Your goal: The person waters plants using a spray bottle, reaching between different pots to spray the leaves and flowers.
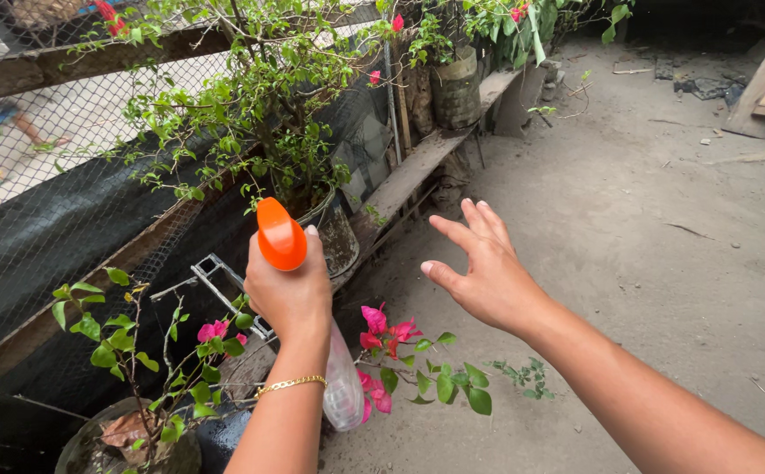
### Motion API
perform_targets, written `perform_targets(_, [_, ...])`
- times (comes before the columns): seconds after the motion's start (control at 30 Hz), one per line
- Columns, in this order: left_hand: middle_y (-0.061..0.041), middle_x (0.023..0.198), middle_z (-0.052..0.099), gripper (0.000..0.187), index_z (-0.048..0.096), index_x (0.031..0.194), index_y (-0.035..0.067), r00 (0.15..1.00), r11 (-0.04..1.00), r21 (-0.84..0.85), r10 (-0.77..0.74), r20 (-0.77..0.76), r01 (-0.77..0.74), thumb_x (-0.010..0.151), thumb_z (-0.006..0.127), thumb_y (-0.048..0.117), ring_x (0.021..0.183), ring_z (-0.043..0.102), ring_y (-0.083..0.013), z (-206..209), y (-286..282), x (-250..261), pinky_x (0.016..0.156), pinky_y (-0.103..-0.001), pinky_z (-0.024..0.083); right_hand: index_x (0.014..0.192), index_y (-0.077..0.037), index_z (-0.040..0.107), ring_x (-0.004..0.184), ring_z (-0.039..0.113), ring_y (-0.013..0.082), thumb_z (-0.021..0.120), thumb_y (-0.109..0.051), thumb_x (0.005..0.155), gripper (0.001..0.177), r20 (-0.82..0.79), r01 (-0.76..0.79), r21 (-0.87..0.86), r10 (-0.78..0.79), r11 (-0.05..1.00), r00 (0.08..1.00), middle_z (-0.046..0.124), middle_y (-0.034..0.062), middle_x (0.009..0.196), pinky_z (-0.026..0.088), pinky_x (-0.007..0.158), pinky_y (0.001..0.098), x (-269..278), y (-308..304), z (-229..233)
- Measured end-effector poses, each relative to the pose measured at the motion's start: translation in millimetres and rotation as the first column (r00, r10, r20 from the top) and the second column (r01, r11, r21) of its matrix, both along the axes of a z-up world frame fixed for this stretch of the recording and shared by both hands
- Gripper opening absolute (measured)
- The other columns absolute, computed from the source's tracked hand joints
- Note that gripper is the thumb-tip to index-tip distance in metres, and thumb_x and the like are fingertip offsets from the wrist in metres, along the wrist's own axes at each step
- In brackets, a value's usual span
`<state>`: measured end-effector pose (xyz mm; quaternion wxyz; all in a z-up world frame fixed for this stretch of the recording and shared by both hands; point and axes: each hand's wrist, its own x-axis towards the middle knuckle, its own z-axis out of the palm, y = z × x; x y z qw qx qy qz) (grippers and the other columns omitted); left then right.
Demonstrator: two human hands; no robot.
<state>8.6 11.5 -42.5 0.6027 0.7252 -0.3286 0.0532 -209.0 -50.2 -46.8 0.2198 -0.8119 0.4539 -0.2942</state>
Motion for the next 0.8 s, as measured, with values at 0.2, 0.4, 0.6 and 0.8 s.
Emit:
perform_targets(0.2, [-0.009,0.088,0.077,0.028,0.070,0.098,0.012,1.000,1.000,0.024,0.000,0.001,0.000,0.081,0.081,0.032,0.088,0.075,-0.0322,3,1,0,0.085,-0.044,0.055,0.144,-0.016,0.055,0.157,0.004,0.0357,0.074,-0.038,0.085,0.066,-0.010,-0.012,-0.030,0.012,0.999,1.000,0.020,0.0248,0.164,0.023,0.119,0.0485,-1,1,-4])
perform_targets(0.4, [-0.010,0.088,0.077,0.028,0.070,0.098,0.012,0.999,0.999,0.049,0.022,0.033,-0.023,0.080,0.082,0.029,0.088,0.074,-0.0338,0,3,-1,0.085,-0.046,0.054,0.144,-0.017,0.055,0.157,0.003,0.0345,0.074,-0.038,0.084,0.066,-0.006,-0.012,0.002,0.012,1.000,1.000,0.019,0.0236,0.165,0.033,0.114,0.0451,-3,4,-1])
perform_targets(0.6, [-0.009,0.087,0.077,0.027,0.068,0.099,0.010,1.000,1.000,-0.018,0.005,0.002,-0.005,0.082,0.080,0.028,0.086,0.075,-0.0305,5,10,1,0.084,-0.042,0.055,0.144,-0.020,0.054,0.158,0.001,0.0311,0.072,-0.039,0.084,0.065,-0.027,0.006,0.072,-0.004,0.997,1.000,0.016,0.0184,0.167,0.039,0.109,0.0416,0,12,6])
perform_targets(0.8, [-0.010,0.087,0.078,0.026,0.070,0.097,0.011,1.000,1.000,-0.015,0.020,0.016,-0.020,0.082,0.081,0.029,0.084,0.075,-0.0305,6,11,2,0.083,-0.042,0.056,0.144,-0.020,0.055,0.157,0.003,0.0329,0.073,-0.039,0.085,0.064,-0.013,-0.017,0.044,0.017,0.999,1.000,0.018,0.0197,0.166,0.039,0.108,0.0417,2,14,5])
